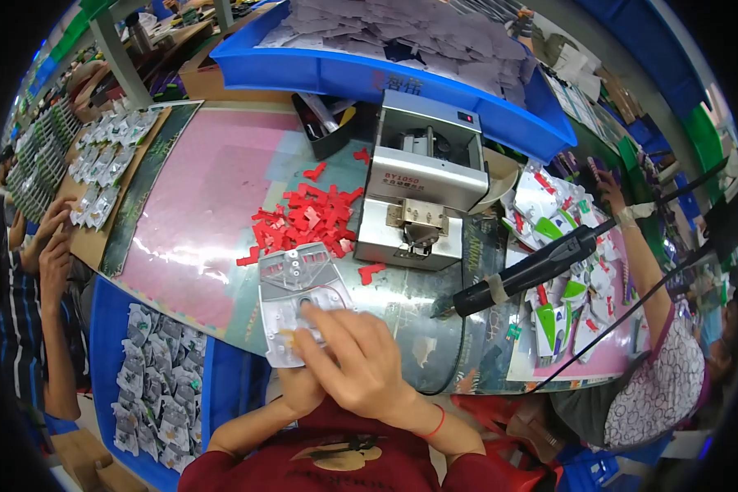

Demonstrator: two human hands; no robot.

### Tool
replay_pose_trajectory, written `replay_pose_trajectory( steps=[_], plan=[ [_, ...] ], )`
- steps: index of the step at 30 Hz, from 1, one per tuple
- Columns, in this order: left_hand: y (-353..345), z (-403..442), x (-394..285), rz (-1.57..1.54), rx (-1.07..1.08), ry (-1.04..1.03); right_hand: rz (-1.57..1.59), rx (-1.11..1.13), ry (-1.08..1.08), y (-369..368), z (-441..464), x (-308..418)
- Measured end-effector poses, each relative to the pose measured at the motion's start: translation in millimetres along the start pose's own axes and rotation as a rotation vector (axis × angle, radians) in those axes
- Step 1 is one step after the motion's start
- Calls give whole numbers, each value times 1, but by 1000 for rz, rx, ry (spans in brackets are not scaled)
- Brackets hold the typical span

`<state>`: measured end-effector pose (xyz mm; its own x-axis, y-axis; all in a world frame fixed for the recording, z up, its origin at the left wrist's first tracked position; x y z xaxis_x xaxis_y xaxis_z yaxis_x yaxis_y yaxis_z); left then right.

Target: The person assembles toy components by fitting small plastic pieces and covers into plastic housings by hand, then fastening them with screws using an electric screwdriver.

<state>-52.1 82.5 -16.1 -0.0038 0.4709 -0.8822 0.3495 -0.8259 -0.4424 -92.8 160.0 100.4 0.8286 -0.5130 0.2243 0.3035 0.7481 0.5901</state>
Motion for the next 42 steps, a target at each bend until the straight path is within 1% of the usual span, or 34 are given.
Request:
replay_pose_trajectory(
  steps=[2, 4, 6, 7, 10, 13, 16, 19, 22, 25, 28, 31, 32, 34, 37, 40, 42],
  plan=[
    [17, -7, 28, -166, 26, 105, 49, -12, 43, 10, -14, 4],
    [9, -6, 14, -264, 7, 55, 155, -4, 118, 16, -19, 3],
    [-2, -2, -5, -448, -13, 402, 296, 23, 181, 14, -28, 0],
    [3, -5, -6, -307, 11, 432, 324, 17, 211, 12, -31, -1],
    [1, -2, -10, -641, 346, 340, 355, 61, 188, 8, -42, -4],
    [-9, -2, -16, -667, 278, 406, 428, 53, 179, 12, -42, -8],
    [-21, -3, -28, -486, 31, 364, 544, 22, 143, 17, -38, -12],
    [-18, -5, -29, -484, 86, 412, 514, 74, 158, 13, -44, -9],
    [-15, -7, -25, -370, -4, 438, 509, 102, 193, 13, -43, -11],
    [-15, -5, -27, -186, 11, 297, 526, 92, 176, 12, -44, -11],
    [-4, -3, -20, -203, -54, 341, 564, 114, 167, 8, -43, -11],
    [2, 10, -23, -253, -120, 302, 619, 121, 84, 10, -30, -15],
    [9, 15, -22, -236, -203, 324, 549, 94, -20, 12, -30, -24],
    [20, 27, -29, -235, -159, 253, 406, 41, -225, 18, -32, -43],
    [22, 36, -41, -248, -179, 183, 140, 148, -364, 5, -16, -68],
    [19, 37, -43, -294, -185, 173, -96, 238, -281, -21, -21, -78],
    [17, 36, -42, -324, -162, 191, -237, 329, -271, -35, -26, -81]
  ],
)
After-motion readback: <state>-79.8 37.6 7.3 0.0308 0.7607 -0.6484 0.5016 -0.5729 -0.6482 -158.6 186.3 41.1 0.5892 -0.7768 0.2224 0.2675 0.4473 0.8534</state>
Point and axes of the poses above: each hand's wrist, its own z-axis towards the middle knuckle, its own y-axis out of the back of the hand, x = y × z, the point moved 4 cm from there along z, towards the middle knuckle, and after that the axes turned 8 degrees about -x, right-handed, at the moved point
